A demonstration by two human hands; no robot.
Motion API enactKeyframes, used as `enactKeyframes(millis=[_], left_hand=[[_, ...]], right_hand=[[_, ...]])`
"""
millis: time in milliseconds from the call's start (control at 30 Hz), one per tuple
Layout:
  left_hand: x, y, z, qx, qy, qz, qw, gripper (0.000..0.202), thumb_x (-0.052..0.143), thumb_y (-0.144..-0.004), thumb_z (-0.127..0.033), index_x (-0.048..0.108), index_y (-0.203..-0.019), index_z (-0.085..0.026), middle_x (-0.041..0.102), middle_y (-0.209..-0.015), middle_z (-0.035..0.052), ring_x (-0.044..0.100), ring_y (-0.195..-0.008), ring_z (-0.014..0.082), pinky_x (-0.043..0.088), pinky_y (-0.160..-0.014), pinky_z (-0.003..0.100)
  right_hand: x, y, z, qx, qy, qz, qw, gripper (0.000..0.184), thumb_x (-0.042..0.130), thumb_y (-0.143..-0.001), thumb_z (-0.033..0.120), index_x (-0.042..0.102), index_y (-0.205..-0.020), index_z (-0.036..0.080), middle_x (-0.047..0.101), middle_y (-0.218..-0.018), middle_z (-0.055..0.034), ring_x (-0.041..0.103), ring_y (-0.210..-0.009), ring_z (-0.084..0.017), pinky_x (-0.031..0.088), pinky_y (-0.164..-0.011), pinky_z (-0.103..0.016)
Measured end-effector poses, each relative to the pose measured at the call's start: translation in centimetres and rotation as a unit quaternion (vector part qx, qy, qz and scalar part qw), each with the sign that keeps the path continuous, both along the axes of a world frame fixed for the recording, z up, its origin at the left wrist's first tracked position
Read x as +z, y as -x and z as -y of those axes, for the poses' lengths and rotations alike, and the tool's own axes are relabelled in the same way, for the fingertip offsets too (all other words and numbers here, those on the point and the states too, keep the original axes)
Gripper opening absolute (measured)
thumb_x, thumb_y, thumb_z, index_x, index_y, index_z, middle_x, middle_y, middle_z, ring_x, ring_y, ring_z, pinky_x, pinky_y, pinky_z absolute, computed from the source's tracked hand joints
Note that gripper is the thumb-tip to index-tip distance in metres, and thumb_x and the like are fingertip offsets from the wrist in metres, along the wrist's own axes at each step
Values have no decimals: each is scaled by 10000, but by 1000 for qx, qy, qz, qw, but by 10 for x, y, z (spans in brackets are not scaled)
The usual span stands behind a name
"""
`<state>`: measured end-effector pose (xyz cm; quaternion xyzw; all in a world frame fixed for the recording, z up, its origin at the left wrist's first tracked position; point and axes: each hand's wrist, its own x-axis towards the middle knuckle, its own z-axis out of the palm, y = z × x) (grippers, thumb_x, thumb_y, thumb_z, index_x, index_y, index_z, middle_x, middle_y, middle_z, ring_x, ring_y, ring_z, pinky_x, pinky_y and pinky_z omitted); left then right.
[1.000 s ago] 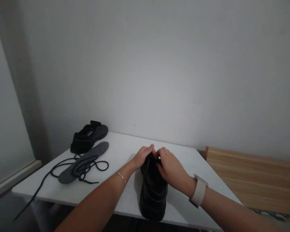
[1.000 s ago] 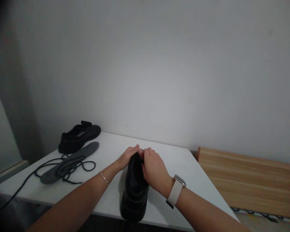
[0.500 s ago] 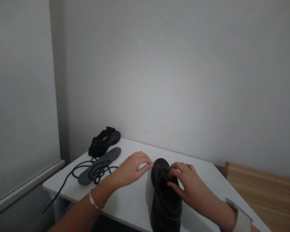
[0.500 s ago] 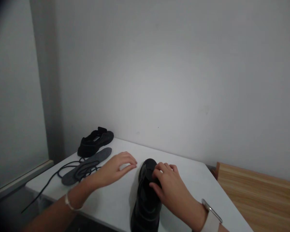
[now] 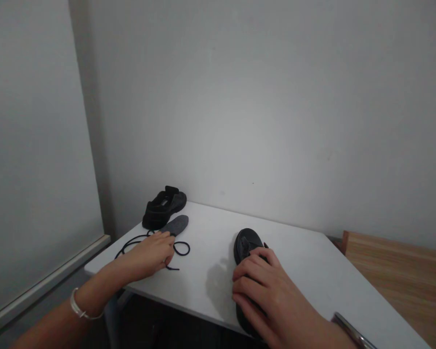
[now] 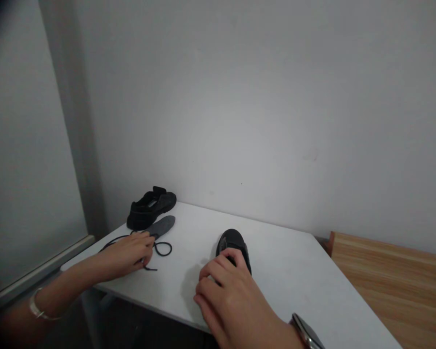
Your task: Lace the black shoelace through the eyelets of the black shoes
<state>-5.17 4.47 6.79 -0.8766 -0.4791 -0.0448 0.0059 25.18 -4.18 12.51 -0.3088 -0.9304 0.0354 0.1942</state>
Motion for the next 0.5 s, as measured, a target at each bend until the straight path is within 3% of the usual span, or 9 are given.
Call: enactKeyframes(millis=[67, 133, 200, 233, 300, 367, 433, 500], left_hand=[[10, -1, -3, -21, -19, 46, 999, 164, 552, -811, -86, 669, -766, -190, 623, -897, 56, 562, -907, 240, 392, -837, 346], [30, -5, -3, -31, -50, 133, 989, 121, 523, -873, -175, 640, -845, -192, 615, -888, 37, 568, -854, 208, 410, -787, 311], [55, -15, 3, -28, -84, 243, 966, 116, 510, -907, -256, 609, -897, -196, 622, -878, 21, 578, -818, 187, 424, -742, 291], [67, -23, 9, -26, -93, 299, 949, 123, 518, -911, -292, 601, -920, -201, 635, -881, 15, 588, -814, 183, 433, -729, 288], [90, -42, 25, -39, -101, 422, 900, 143, 540, -905, -336, 585, -939, -204, 663, -889, 15, 619, -829, 182, 460, -742, 293], [106, -63, 44, -74, -85, 527, 843, 126, 562, -898, -324, 564, -935, -203, 681, -892, 23, 646, -829, 178, 490, -751, 295], [115, -81, 65, -110, -52, 592, 797, 80, 561, -910, -295, 560, -920, -216, 687, -870, 19, 655, -827, 171, 514, -755, 291], [119, -91, 85, -152, 5, 635, 757, 38, 563, -922, -285, 561, -915, -247, 671, -810, -3, 650, -775, 161, 532, -710, 279]], right_hand=[[-4, 1, 1, 0, 31, -9, 999, 140, 506, -890, 162, 621, -909, 239, 659, -964, -59, 572, -918, -213, 359, -954, -456], [-11, 5, 1, -2, 97, -57, 994, 122, 514, -889, 188, 630, -868, 221, 658, -929, -67, 583, -885, -203, 426, -862, -395], [-19, 12, 1, -5, 194, -143, 971, 155, 528, -898, 268, 631, -810, 193, 652, -852, -72, 598, -824, -188, 459, -768, -338], [-23, 17, 1, 0, 262, -193, 946, 215, 531, -905, 337, 629, -796, 179, 652, -822, -74, 606, -786, -180, 468, -732, -321], [-29, 33, 2, 29, 414, -295, 861, 373, 536, -889, 505, 631, -819, 151, 665, -811, -90, 627, -729, -172, 482, -690, -310], [-29, 50, 3, 69, 554, -393, 730, 538, 530, -838, 647, 633, -908, 123, 685, -888, -126, 661, -740, -180, 502, -701, -322], [-23, 65, 3, 110, 638, -467, 602, 642, 523, -804, 707, 619, -1006, 105, 688, -976, -156, 684, -841, -211, 511, -813, -372], [-9, 72, 0, 139, 670, -522, 510, 639, 482, -840, 690, 602, -1047, 97, 678, -1046, -170, 669, -973, -231, 475, -948, -409]])
